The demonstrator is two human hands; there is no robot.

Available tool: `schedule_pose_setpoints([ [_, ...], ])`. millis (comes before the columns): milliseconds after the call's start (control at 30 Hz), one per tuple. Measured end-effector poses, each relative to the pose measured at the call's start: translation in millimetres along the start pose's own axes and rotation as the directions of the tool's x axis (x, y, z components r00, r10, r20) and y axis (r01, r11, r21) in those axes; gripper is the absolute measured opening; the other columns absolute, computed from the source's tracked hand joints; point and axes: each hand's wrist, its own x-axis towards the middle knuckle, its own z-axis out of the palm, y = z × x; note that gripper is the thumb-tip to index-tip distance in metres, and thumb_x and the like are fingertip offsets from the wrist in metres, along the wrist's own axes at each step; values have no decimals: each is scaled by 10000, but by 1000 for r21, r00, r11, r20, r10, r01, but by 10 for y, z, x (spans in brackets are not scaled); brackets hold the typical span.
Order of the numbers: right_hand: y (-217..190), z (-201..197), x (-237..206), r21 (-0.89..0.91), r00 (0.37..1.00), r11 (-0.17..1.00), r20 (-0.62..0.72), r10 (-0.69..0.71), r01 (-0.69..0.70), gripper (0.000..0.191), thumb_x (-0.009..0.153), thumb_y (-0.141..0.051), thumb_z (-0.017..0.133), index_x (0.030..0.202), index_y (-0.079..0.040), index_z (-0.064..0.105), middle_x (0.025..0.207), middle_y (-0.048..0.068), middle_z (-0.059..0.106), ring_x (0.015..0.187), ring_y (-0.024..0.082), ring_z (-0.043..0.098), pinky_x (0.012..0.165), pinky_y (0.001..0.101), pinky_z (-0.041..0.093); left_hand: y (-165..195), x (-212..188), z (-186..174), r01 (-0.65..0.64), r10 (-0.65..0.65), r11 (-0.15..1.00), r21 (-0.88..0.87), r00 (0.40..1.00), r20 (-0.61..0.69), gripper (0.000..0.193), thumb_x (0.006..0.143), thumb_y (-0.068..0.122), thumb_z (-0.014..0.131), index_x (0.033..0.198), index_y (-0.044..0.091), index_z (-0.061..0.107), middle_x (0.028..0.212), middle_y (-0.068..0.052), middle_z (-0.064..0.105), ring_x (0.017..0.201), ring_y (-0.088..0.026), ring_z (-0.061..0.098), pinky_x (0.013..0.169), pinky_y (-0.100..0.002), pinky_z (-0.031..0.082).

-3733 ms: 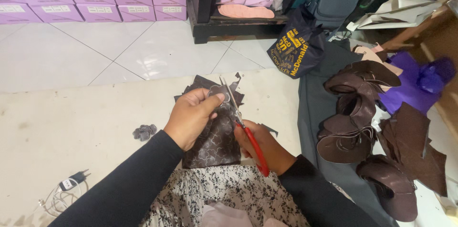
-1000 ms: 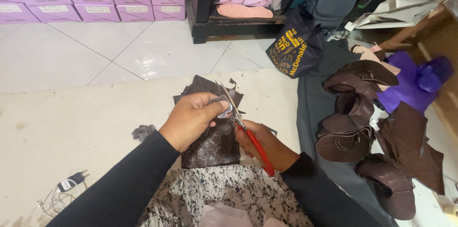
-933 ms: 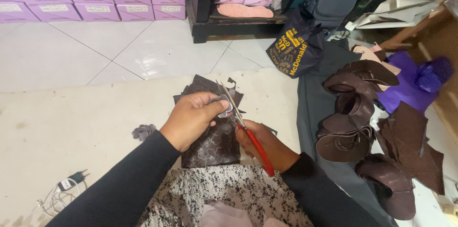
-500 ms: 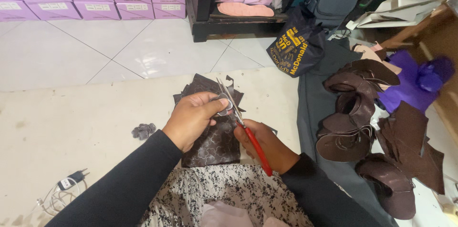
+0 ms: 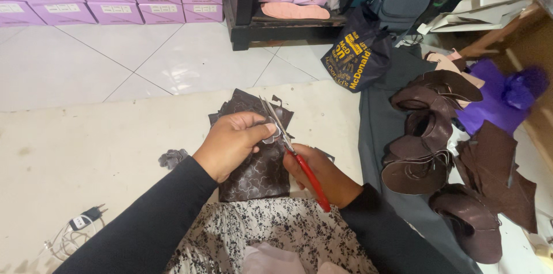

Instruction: The person uses red-handled scissors to cut a dark brown patterned material into flower shapes. They hold the material with their left hand and cut with their right hand, placing the cut pieces on the floor.

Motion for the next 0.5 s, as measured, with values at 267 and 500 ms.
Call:
schedule_pose_setpoints([
  [267,-9,-10,-12,83,1000,996,13,20,-21,475,1006,-568,468,864,-115,485,675,-53,430,552,64,451,500,242,432,37,-8,-24,-36,36,999,19,999,-4,175,916,201,686,984,61,766,865,21,745,734,-54,606,677,-226,495],
  [500,-9,-18,-12,41,996,995,-6,89,-89,494,973,-592,485,858,-112,513,645,-46,436,533,66,458,490,246,432,27,-5,-45,-25,26,999,30,1000,-4,160,912,186,689,981,64,764,851,21,736,715,-56,592,671,-227,496],
])
